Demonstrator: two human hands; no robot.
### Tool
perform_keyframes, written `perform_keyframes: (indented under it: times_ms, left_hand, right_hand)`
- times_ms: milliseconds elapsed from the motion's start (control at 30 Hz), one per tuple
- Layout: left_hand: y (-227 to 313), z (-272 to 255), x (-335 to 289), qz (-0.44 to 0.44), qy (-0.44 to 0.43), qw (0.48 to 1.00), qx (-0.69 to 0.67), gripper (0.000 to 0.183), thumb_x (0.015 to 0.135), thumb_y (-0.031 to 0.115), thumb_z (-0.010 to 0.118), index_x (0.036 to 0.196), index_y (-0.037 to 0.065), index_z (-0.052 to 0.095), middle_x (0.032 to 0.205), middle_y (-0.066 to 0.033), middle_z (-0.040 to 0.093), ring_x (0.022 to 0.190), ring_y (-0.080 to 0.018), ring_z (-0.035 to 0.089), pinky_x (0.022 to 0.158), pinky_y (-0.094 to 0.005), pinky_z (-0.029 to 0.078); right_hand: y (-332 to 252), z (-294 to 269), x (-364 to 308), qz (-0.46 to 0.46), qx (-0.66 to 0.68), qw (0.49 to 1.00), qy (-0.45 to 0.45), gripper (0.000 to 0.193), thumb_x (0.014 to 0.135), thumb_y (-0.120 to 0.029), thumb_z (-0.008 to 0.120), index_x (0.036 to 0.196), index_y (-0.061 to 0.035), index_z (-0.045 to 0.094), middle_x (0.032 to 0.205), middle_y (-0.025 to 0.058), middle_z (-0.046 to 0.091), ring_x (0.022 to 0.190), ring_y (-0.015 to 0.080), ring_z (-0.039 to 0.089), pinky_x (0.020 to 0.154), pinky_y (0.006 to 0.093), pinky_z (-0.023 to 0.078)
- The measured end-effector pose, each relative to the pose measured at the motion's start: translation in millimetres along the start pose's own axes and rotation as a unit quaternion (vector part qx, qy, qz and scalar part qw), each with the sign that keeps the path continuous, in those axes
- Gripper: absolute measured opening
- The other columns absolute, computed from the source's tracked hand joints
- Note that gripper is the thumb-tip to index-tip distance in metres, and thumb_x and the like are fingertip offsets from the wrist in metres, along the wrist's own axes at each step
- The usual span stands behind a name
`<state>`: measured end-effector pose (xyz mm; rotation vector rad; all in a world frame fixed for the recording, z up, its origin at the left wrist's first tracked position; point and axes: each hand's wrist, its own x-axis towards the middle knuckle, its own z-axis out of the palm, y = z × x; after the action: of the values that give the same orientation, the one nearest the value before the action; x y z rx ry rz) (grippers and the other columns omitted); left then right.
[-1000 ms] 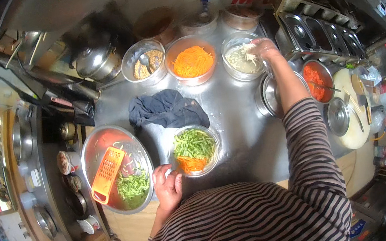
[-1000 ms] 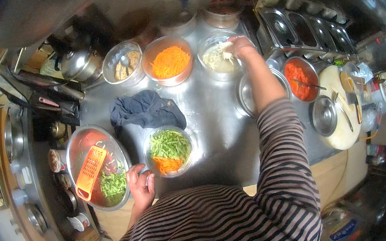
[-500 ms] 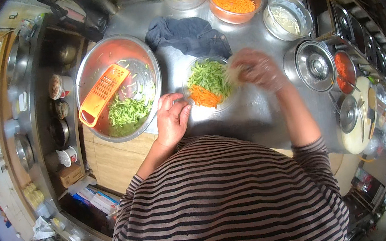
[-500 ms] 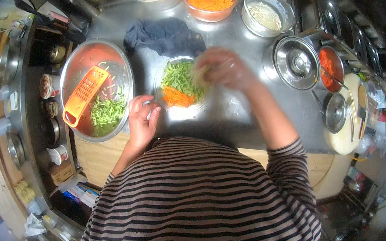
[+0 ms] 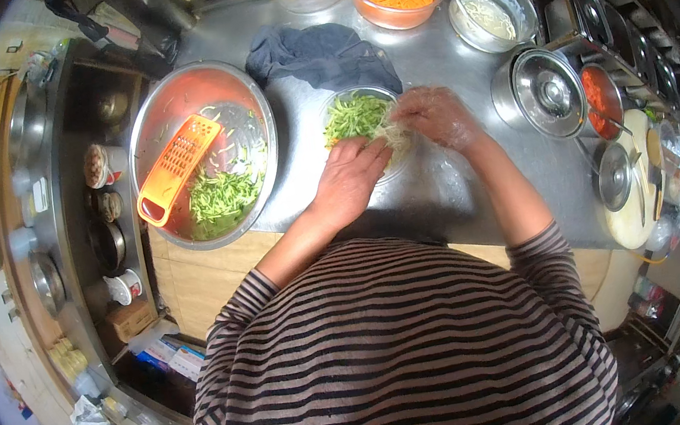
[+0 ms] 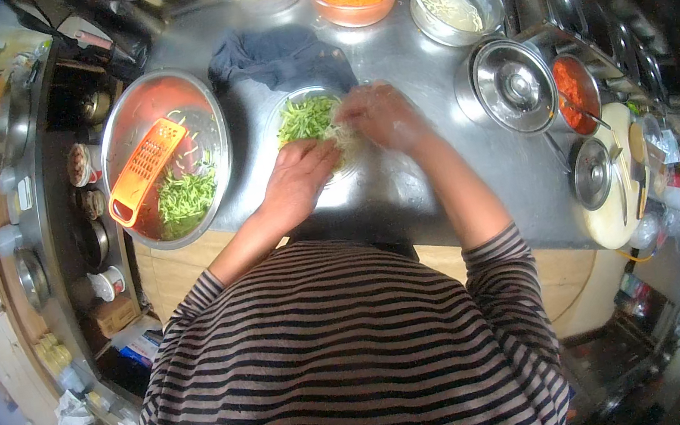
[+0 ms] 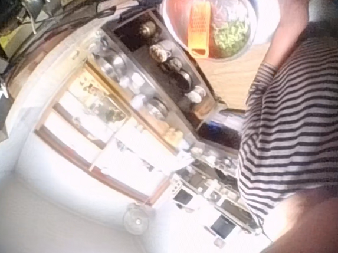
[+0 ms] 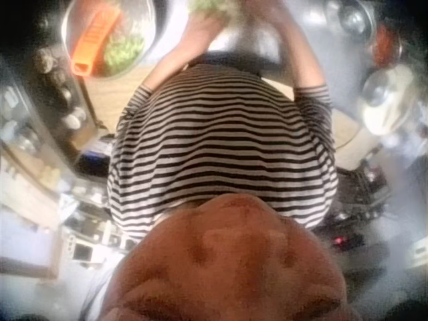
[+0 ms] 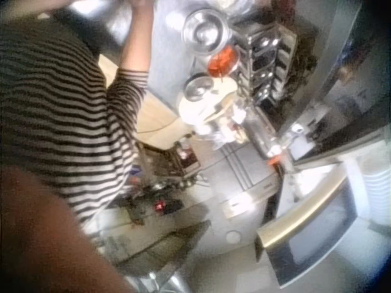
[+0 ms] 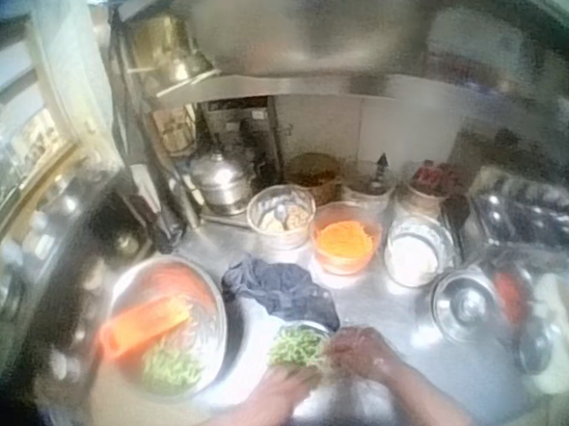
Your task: The person assembles two noodle dishes in a commercial kitchen. They place noodles in bowls, add shredded cucumber, carrots, and bean sprouts, then top with sliced meat and a dark sauce using chopsticks. The bowls are arranged on a stainless steel counter.
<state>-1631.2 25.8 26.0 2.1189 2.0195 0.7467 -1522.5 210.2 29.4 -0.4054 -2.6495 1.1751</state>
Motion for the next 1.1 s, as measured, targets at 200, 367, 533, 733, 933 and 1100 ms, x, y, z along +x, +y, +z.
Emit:
perform_keyframes:
  times_ms: [200,367,533,733,933,1100]
  left_hand:
    - [1,-5,4,0.042,-0.080,0.996,-0.007,0.025,0.069,0.010,0.050,0.091,0.004,0.058,0.103,-0.0063,0.054,0.099,-0.0217,0.046,0.087,-0.0343,0.034]
    - [5,1,25,0.070,-0.079,0.993,0.058,0.033,0.072,0.007,0.049,0.104,0.007,0.057,0.117,-0.0044,0.050,0.114,-0.0244,0.040,0.098,-0.0429,0.026]
    - [0,4,27,0.059,-0.151,0.980,0.119,0.035,0.071,0.008,0.050,0.106,0.011,0.057,0.123,-0.0040,0.046,0.121,-0.0255,0.034,0.101,-0.0522,0.016]
    - [15,-15,36,-0.012,-0.077,0.997,-0.001,0.020,0.069,0.010,0.060,0.089,0.008,0.063,0.120,-0.0093,0.047,0.118,-0.0284,0.036,0.100,-0.0520,0.016]
    - [26,-43,59,-0.049,-0.020,0.998,-0.023,0.010,0.067,0.010,0.064,0.077,0.008,0.062,0.088,-0.0048,0.060,0.092,-0.0238,0.053,0.094,-0.0451,0.028]
    - [115,-123,139,0.099,0.032,0.972,-0.210,0.009,0.060,0.000,0.061,0.060,0.004,0.053,0.077,-0.0043,0.057,0.081,-0.0232,0.054,0.095,-0.0473,0.026]
  right_hand:
    - [16,-15,-4,0.207,0.413,0.882,0.097,0.014,0.073,-0.003,0.060,0.086,0.0010,0.062,0.087,0.0084,0.062,0.079,0.0173,0.058,0.070,0.0284,0.047]
    - [24,-72,17,0.221,0.441,0.826,0.273,0.017,0.074,0.001,0.058,0.091,0.0024,0.060,0.087,0.0088,0.062,0.077,0.0158,0.058,0.068,0.0253,0.047]
    - [74,-132,40,0.190,0.242,0.848,0.431,0.022,0.073,0.006,0.055,0.093,-0.0017,0.063,0.091,0.0077,0.062,0.074,0.0125,0.058,0.069,0.0240,0.047]
    - [131,-169,41,0.250,-0.123,0.915,0.292,0.021,0.077,-0.022,0.059,0.091,-0.0073,0.065,0.089,0.0116,0.063,0.080,0.0258,0.061,0.073,0.0327,0.047]
    - [109,-160,18,0.230,-0.243,0.879,0.341,0.019,0.078,-0.015,0.047,0.081,-0.0071,0.065,0.080,0.0143,0.063,0.073,0.0285,0.060,0.066,0.0380,0.047]
    - [42,-112,4,0.068,-0.069,0.934,0.343,0.009,0.073,-0.012,0.056,0.077,-0.0080,0.063,0.075,0.0142,0.060,0.071,0.0320,0.057,0.066,0.0381,0.046]
